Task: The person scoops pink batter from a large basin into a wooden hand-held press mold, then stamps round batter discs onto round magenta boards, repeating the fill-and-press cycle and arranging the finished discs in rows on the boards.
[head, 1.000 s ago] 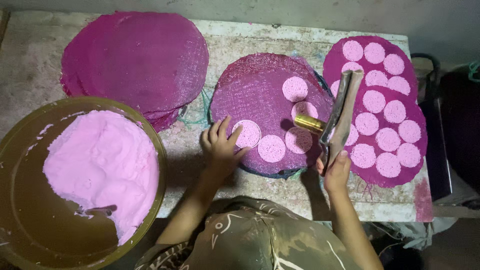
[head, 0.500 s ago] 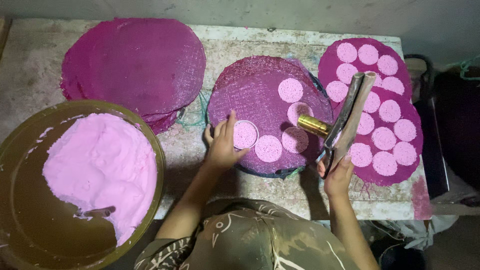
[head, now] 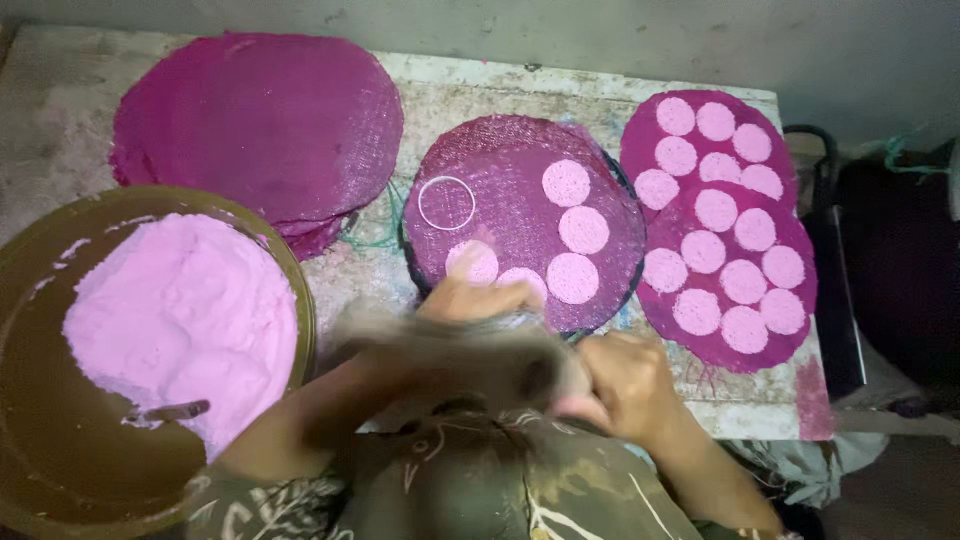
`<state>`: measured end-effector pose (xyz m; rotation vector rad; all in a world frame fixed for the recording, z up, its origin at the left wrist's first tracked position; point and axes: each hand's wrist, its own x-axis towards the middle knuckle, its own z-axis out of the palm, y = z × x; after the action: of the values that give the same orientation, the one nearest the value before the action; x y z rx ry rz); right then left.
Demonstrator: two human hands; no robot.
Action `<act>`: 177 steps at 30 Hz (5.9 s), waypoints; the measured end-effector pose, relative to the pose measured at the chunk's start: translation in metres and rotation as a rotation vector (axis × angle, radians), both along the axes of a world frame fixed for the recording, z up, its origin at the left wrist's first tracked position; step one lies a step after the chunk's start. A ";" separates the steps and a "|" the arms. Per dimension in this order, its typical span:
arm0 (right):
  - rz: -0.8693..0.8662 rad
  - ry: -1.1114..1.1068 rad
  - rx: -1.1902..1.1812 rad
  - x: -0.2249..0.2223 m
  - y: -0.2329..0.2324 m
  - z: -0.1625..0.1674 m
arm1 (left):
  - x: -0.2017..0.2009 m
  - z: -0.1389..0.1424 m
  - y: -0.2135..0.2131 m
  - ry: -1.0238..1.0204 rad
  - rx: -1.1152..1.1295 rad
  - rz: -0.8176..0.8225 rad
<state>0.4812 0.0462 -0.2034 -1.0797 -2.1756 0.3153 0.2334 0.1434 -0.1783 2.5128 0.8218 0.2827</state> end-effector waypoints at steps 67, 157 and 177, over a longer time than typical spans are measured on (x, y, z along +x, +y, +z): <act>0.825 -1.249 0.448 -0.550 0.129 -0.046 | -0.399 -0.142 -0.137 -0.684 0.609 1.537; 0.639 -0.003 -0.518 -0.367 0.079 0.021 | -0.374 -0.013 -0.058 -0.292 -0.040 1.558; 0.536 -0.048 -0.549 -0.382 0.115 0.015 | -0.383 -0.025 -0.050 0.085 0.006 1.401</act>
<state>0.0990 0.1616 -0.1880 -0.7459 -2.4636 1.1911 -0.1496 0.0930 -0.2031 1.5125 2.4500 0.5841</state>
